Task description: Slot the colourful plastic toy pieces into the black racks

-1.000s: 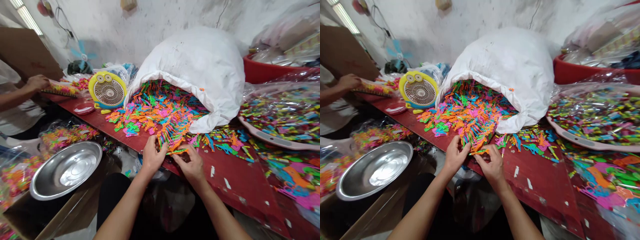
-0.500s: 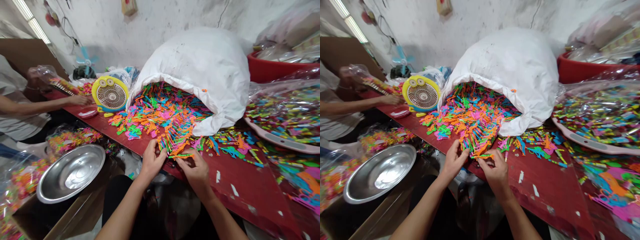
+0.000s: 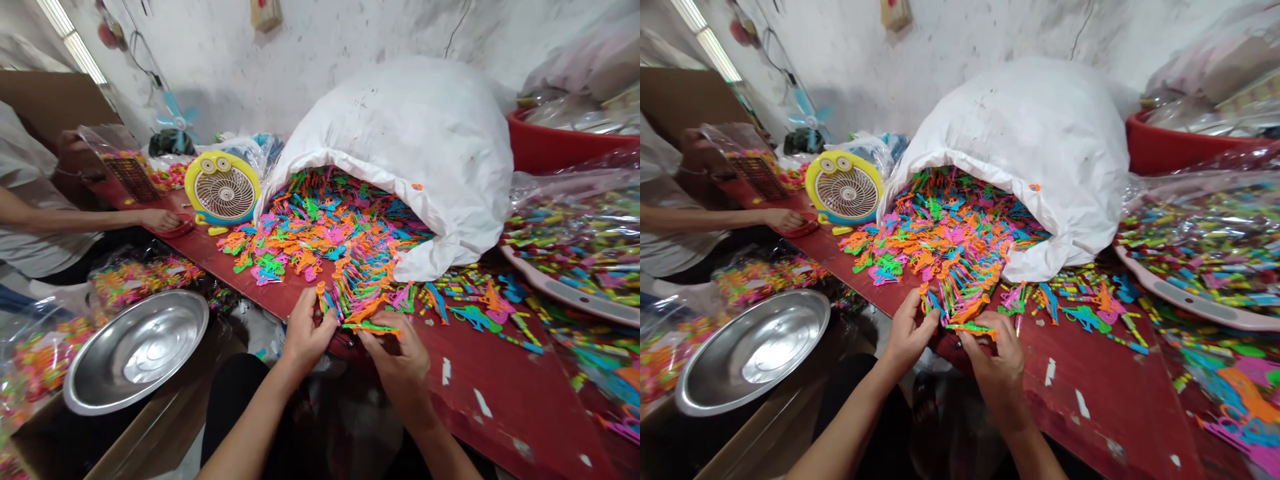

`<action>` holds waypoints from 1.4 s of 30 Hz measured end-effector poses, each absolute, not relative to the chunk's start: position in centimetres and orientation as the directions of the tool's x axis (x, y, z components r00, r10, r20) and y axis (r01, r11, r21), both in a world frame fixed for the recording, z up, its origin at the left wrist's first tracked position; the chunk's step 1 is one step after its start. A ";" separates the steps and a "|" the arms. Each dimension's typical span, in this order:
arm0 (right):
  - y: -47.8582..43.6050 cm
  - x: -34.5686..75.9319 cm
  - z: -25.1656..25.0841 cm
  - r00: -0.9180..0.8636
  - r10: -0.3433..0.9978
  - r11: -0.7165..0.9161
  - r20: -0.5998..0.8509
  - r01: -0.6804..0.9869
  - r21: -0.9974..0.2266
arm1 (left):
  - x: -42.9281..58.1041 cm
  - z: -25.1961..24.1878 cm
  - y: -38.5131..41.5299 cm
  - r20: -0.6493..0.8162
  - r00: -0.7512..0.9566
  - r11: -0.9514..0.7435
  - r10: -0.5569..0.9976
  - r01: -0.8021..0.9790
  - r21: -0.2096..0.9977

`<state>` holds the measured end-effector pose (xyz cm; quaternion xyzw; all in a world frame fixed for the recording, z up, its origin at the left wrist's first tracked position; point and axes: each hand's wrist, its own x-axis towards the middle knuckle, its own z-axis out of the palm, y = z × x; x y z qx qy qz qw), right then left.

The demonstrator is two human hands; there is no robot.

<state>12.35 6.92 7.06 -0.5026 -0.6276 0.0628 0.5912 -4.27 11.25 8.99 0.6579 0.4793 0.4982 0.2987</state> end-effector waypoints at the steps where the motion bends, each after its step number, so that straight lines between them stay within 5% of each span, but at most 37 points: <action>1: 6.9 12.4 7.0 0.204 0.713 0.482 0.671 0.553 -0.680 | -4.3 9.0 11.3 0.382 0.047 -0.374 0.923 0.344 0.862; 12: 6.8 11.4 7.8 0.119 0.641 0.529 0.758 0.648 -0.549 | -4.8 9.7 11.2 0.339 0.141 -0.366 0.930 0.290 0.884; 16: 6.9 11.5 8.1 0.133 0.681 0.511 0.720 0.618 -0.597 | -5.4 9.2 11.3 0.372 0.229 -0.427 0.900 0.278 0.861; 25: 6.9 11.8 7.9 0.129 0.696 0.512 0.707 0.601 -0.614 | -3.8 8.2 11.2 0.454 0.077 -0.440 0.888 0.434 0.787; 42: 7.3 11.8 8.9 0.108 0.721 0.473 0.684 0.646 -0.600 | -4.3 8.2 10.8 0.439 0.157 -0.466 0.884 0.347 0.814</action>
